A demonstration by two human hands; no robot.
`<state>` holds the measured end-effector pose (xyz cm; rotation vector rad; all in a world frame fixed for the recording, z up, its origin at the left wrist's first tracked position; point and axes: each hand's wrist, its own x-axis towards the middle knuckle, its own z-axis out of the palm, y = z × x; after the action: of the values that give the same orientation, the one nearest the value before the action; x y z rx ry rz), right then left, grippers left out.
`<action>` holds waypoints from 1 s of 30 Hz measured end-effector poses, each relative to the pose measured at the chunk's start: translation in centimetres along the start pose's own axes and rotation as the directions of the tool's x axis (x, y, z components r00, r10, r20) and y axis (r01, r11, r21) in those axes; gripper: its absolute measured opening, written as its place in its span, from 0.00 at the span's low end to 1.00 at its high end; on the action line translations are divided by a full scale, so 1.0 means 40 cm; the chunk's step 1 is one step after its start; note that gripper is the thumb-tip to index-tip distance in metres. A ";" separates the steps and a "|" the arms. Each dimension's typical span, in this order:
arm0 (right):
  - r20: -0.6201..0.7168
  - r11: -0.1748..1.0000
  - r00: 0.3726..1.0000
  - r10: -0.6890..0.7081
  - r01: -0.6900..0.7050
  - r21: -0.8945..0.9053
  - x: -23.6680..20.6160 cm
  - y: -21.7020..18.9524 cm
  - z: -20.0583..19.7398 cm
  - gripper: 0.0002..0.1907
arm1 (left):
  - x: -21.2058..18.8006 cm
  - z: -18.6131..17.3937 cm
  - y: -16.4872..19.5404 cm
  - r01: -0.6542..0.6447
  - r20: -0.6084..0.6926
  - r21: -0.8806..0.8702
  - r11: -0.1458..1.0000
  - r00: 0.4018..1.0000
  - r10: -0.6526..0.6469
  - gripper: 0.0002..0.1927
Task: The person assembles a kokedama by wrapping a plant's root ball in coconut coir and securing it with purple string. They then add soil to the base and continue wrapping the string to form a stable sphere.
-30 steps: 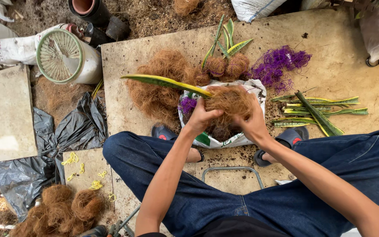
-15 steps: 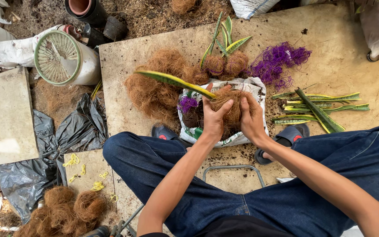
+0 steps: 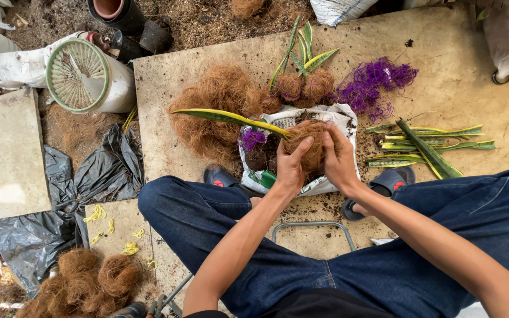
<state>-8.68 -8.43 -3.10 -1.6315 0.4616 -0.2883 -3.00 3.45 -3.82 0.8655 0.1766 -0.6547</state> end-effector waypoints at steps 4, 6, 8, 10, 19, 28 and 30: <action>0.058 0.960 0.982 -0.179 0.187 -0.206 -0.002 -0.003 -0.011 0.24 | -0.006 0.004 0.030 0.049 -0.020 0.013 0.999 0.999 -0.049 0.25; 0.085 0.981 0.991 -0.103 0.116 -0.158 0.011 -0.006 -0.022 0.26 | -0.002 0.002 0.047 0.110 -0.045 0.027 0.994 0.993 -0.109 0.27; 0.118 0.999 0.993 -0.009 0.015 -0.048 0.030 -0.011 -0.042 0.28 | 0.005 -0.002 0.061 0.169 -0.075 0.029 0.985 0.983 -0.167 0.29; 0.115 0.988 0.993 -0.021 0.003 0.153 0.055 -0.014 -0.061 0.28 | 0.020 -0.005 0.072 0.213 -0.155 -0.003 0.977 0.965 -0.211 0.31; 0.191 0.917 0.966 -0.173 0.087 0.390 0.079 -0.016 -0.110 0.50 | 0.042 -0.039 0.072 0.235 -0.164 -0.143 0.961 0.952 -0.257 0.33; 0.421 0.737 0.743 -0.521 0.640 -0.217 0.090 -0.025 -0.133 0.62 | 0.049 -0.074 0.074 0.273 0.004 -0.359 0.892 0.957 -0.291 0.33; 0.453 0.680 0.691 -0.563 0.699 -0.221 0.091 -0.036 -0.138 0.56 | 0.047 -0.073 0.077 0.287 0.018 -0.349 0.892 0.954 -0.300 0.34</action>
<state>-7.75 -14.91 -1.32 -2.1494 -0.3981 -0.4388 0.68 6.21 -4.46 0.5097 0.4507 -0.8605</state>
